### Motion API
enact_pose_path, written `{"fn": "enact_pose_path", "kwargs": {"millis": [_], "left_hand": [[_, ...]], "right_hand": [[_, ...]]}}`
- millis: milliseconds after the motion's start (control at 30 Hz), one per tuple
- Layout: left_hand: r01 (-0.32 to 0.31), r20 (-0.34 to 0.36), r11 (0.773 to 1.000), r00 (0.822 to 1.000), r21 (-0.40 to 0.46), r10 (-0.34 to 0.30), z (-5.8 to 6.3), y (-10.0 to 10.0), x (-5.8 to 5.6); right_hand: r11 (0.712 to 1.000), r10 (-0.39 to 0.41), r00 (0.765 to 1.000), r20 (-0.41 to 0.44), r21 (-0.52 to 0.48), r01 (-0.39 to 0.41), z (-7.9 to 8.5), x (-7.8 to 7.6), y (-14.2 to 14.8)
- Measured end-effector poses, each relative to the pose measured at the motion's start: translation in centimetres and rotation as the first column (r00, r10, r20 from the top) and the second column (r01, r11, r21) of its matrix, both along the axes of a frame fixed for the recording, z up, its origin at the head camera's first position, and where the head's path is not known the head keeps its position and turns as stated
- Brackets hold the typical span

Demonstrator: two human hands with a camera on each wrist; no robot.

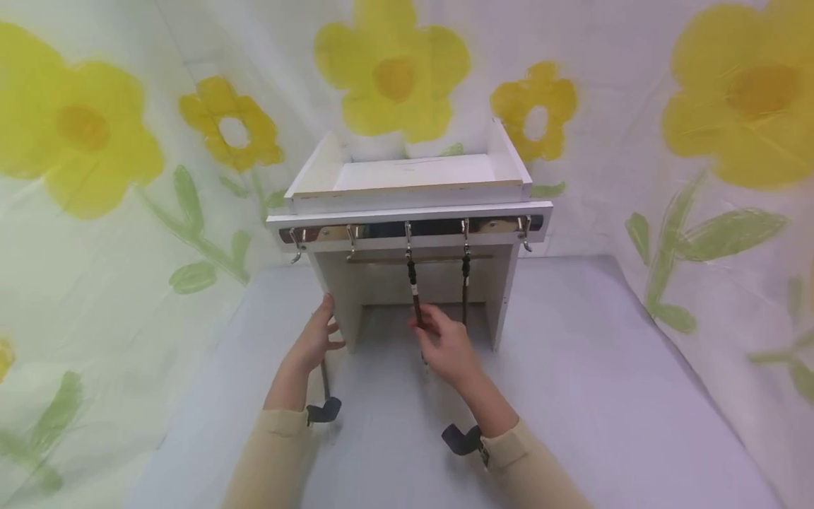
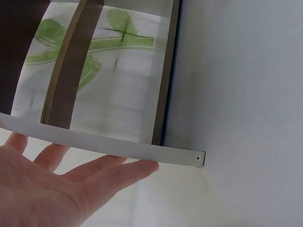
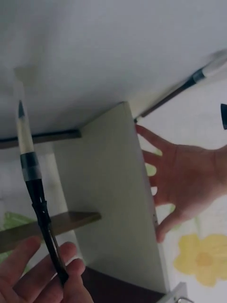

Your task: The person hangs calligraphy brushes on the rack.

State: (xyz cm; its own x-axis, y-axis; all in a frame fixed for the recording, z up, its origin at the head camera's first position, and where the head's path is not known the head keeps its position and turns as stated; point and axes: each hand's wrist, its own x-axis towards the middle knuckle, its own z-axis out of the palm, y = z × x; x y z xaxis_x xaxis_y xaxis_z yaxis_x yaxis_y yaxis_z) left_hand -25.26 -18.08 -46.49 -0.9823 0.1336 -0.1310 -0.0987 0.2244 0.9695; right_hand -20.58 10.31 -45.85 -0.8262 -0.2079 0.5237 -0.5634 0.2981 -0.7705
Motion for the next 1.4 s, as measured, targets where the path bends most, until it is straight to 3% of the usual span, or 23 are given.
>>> {"fn": "enact_pose_path", "kwargs": {"millis": [200, 367, 500, 700, 967, 1067, 1167, 1400], "left_hand": [[-0.024, -0.008, 1.000, 1.000, 0.002, 0.024, -0.5, -0.5, 0.3], [-0.001, -0.013, 1.000, 1.000, -0.008, 0.001, -0.2, -0.1, 0.2], [0.006, -0.014, 1.000, 1.000, -0.015, -0.006, -0.1, 0.1, 0.3], [0.008, -0.022, 1.000, 1.000, -0.005, -0.008, -0.1, 0.1, 0.2], [0.002, -0.026, 1.000, 1.000, -0.017, -0.003, -0.1, 0.0, 0.1], [-0.003, -0.013, 1.000, 1.000, -0.016, 0.003, 0.0, 0.0, 0.2], [-0.002, 0.004, 1.000, 1.000, -0.014, 0.002, -0.1, 0.0, 0.2], [0.008, 0.002, 1.000, 1.000, -0.008, -0.008, -0.1, 0.0, 0.2]], "right_hand": [[1.000, 0.030, 0.998, -0.063, 0.010, -0.029, -0.2, -0.5, -0.5], [0.997, -0.061, 0.983, -0.173, 0.039, 0.069, 0.1, 0.0, 0.1], [0.994, -0.104, 0.968, -0.230, 0.018, 0.111, 0.9, 0.7, 0.7], [0.992, -0.125, 0.963, -0.239, -0.038, 0.120, 3.1, 2.0, 1.9], [0.969, -0.239, 0.886, -0.397, -0.161, 0.189, 6.8, 3.8, 3.0], [0.950, -0.295, 0.867, -0.401, -0.218, 0.222, 7.9, 4.3, 3.5], [0.918, -0.365, 0.860, -0.356, -0.293, 0.268, 7.8, 4.3, 4.4], [0.782, -0.551, 0.824, -0.132, -0.427, 0.455, 5.2, 1.9, 7.4]]}}
